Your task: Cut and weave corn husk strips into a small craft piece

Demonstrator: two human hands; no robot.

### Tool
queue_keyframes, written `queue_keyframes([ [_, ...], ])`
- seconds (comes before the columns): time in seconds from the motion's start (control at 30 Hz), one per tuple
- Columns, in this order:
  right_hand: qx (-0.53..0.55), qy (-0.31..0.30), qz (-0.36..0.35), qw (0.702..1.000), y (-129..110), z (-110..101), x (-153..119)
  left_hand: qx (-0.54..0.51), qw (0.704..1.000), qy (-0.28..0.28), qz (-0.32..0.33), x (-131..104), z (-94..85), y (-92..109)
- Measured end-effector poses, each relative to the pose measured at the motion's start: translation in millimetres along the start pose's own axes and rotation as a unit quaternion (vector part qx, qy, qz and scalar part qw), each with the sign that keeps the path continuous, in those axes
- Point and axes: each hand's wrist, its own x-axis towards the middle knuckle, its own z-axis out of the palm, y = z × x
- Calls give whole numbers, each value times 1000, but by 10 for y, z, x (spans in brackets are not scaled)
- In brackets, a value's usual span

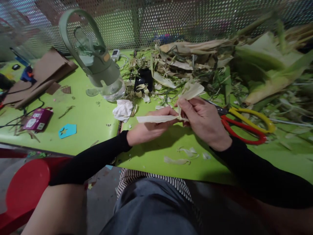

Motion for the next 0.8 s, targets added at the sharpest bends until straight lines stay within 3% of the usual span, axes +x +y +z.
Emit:
queue_keyframes([
  [0.1,-17,4,-15,1000,-16,3,1,4,1000,-17,-16,-16,11,18],
  [0.3,19,-18,4,1000,-19,12,3,20,998,-59,14,-32,-32,54],
  [0.47,62,-43,45,996,5,-16,32,39,999,14,16,32,-52,-21],
  [0.63,25,-114,-22,993,1,-14,23,76,993,93,9,57,-82,-128],
  [0.73,10,-107,-46,993,6,-9,18,41,990,132,3,33,-88,-115],
  [0.8,8,-98,-42,994,14,-12,22,51,991,126,14,23,-93,-88],
])
